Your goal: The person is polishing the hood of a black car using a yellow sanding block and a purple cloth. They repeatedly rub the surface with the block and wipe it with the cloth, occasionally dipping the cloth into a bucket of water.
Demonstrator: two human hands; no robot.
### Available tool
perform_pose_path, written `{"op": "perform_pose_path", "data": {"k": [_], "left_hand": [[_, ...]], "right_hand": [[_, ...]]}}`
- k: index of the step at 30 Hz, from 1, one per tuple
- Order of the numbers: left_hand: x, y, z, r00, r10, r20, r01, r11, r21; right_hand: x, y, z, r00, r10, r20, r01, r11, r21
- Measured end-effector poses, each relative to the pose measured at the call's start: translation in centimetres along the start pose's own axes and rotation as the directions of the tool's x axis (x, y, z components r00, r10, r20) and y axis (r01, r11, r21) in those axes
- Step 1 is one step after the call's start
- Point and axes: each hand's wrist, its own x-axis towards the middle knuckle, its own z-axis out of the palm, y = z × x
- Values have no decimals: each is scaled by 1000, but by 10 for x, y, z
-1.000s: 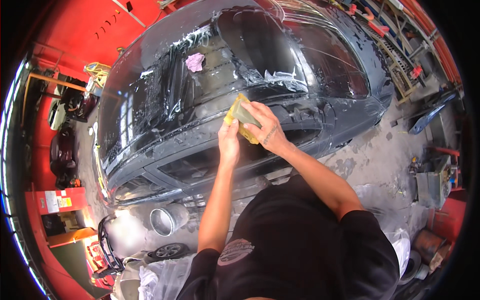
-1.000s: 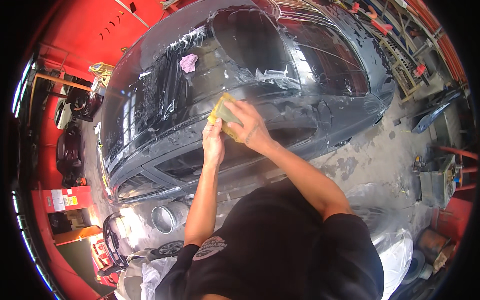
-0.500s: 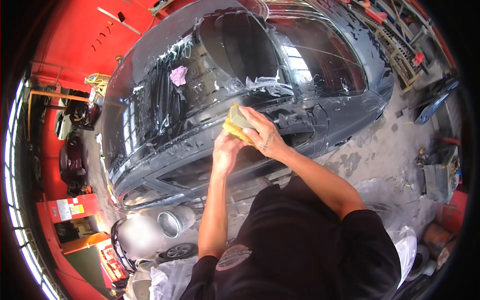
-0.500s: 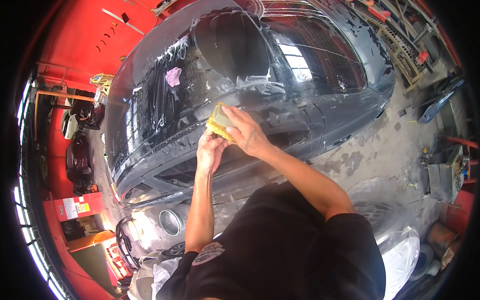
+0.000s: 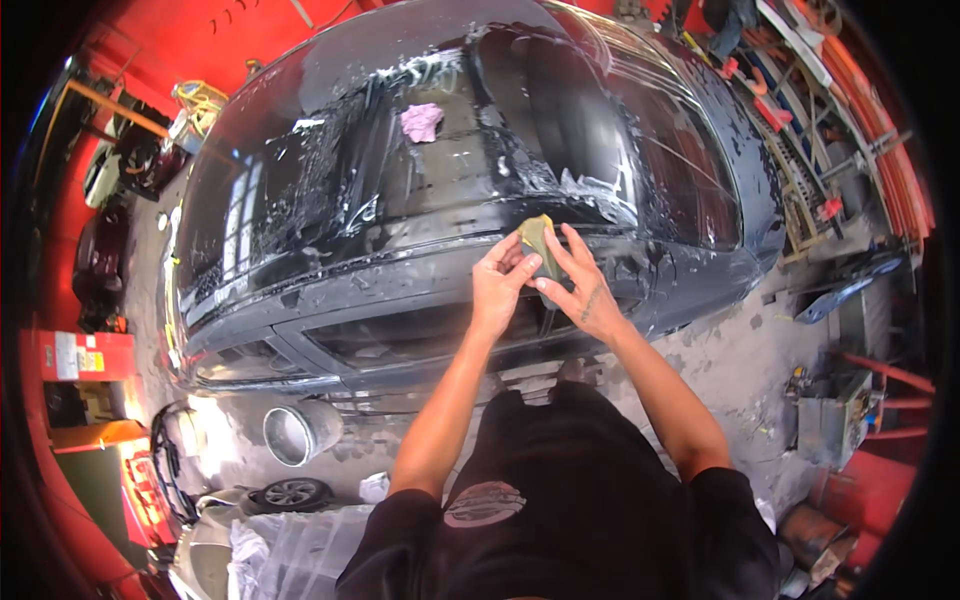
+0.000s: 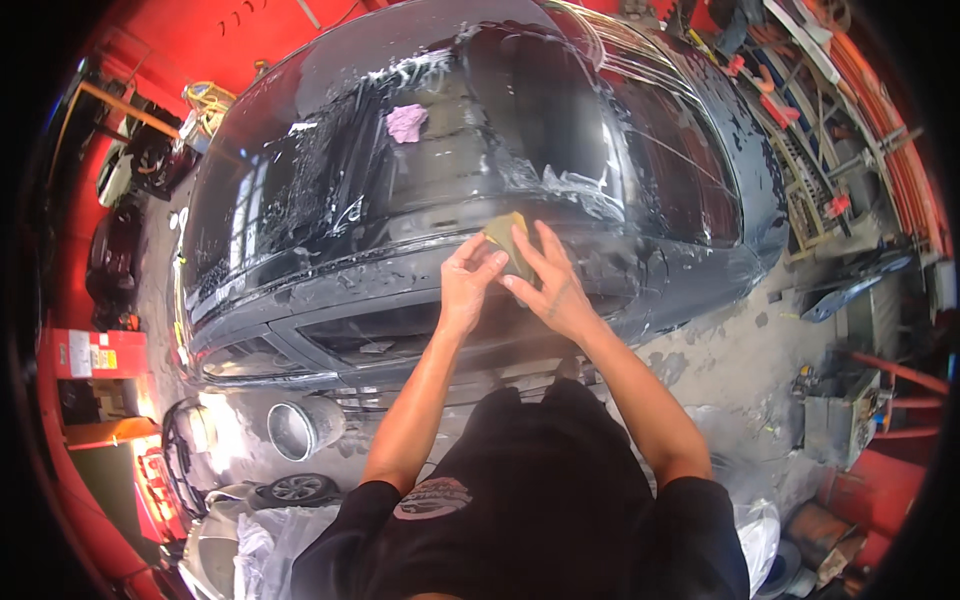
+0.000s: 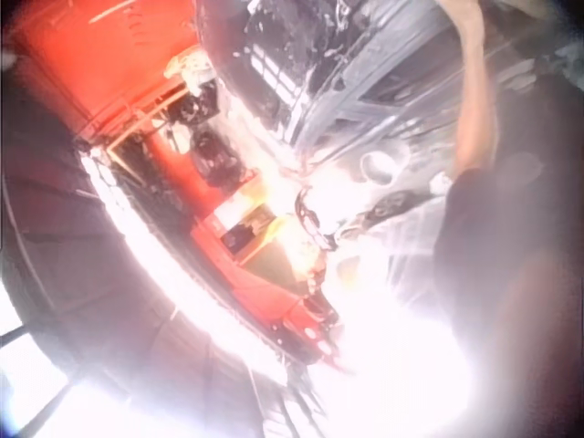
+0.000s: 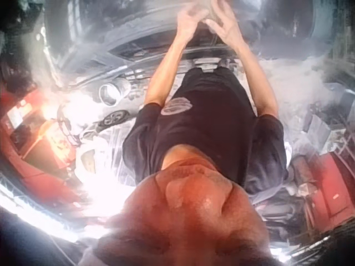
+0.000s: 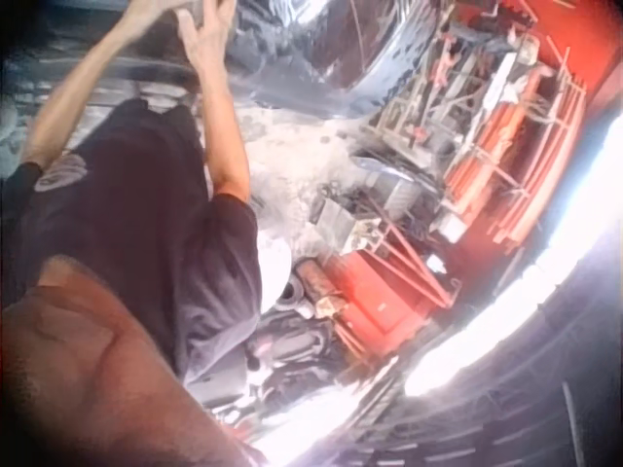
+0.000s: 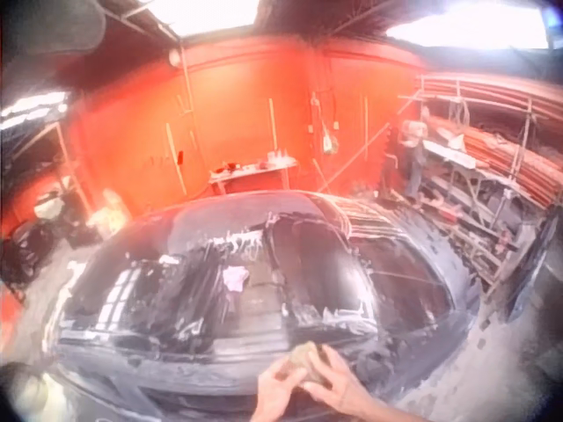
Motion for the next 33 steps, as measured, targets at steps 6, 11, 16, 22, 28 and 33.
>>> {"op": "perform_pose_path", "data": {"k": [6,11,16,22,28,33], "left_hand": [[18,-5,-43,974,-99,206,122,987,-102],[105,23,-50,920,-41,389,-189,825,533],[269,68,-109,743,621,251,-406,119,906],[325,38,-178,875,427,229,-184,-144,972],[283,28,-163,812,394,431,-345,-273,898],[189,33,-166,813,363,455,-394,-231,890]], "right_hand": [[8,-6,34,991,93,-93,-71,972,222],[-21,1,16,942,212,-258,-180,973,144],[-89,28,11,851,394,-349,-384,918,100],[-178,73,-9,735,510,-447,-509,851,133],[-189,107,-33,686,519,-510,-484,849,214],[-124,120,-35,774,488,-404,-515,856,46]]}}
